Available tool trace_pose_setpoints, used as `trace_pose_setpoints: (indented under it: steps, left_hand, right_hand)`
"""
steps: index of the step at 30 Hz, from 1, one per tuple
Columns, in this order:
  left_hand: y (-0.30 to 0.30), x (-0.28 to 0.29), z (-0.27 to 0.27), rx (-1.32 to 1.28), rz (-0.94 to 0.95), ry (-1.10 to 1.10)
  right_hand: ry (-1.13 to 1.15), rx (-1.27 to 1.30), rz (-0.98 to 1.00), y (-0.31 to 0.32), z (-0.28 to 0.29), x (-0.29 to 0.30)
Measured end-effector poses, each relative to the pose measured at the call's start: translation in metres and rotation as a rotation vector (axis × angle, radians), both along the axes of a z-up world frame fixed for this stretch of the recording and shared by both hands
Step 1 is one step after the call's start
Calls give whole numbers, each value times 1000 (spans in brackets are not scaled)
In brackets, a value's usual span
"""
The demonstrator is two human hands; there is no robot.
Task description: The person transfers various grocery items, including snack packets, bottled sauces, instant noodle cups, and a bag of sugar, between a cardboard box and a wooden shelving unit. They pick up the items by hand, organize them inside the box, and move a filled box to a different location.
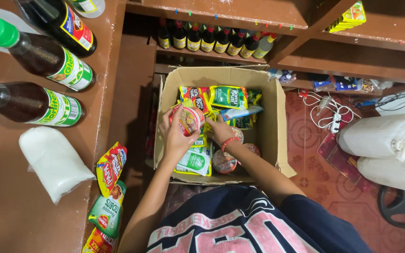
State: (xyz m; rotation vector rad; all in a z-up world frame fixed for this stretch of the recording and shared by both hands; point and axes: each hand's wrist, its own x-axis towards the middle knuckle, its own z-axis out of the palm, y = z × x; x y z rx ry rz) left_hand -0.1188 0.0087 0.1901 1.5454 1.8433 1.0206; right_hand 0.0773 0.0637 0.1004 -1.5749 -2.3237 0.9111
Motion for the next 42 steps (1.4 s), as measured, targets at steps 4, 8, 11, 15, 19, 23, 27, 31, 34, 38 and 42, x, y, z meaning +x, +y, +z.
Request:
trace_pose_setpoints:
  steps: [4, 8, 11, 15, 19, 23, 27, 31, 34, 38, 42]
  left_hand:
    - [-2, 1, 3, 40, -11, 42]
    - [-1, -3, 3, -18, 13, 27]
    - [-2, -2, 4, -18, 8, 30]
    - [3, 2, 6, -48, -3, 37]
    - [6, 8, 6, -71, -20, 2]
    - [3, 7, 4, -83, -22, 18]
    - [-3, -1, -1, -150, 1, 50]
    - [-7, -7, -13, 8, -18, 69]
    - [-10, -13, -9, -24, 21, 71]
    - [-15, -18, -14, -116, -11, 136]
    - [-19, -10, -29, -148, -152, 165]
  right_hand:
    - [-29, 175, -76, 9, -118, 42]
    - [293, 203, -273, 21, -2, 60]
    - [276, 220, -312, 17, 74, 76]
    - [-19, 242, -272, 14, 93, 82]
    - [-78, 102, -95, 13, 23, 83]
    - [-253, -185, -140, 19, -79, 97]
    - [-326, -327, -330, 23, -161, 116]
    - [-298, -336, -373, 39, -187, 119]
    - [-279, -318, -389, 45, -214, 128]
    - [-399, -318, -253, 43, -163, 129]
    - [-352, -127, -133, 22, -69, 99]
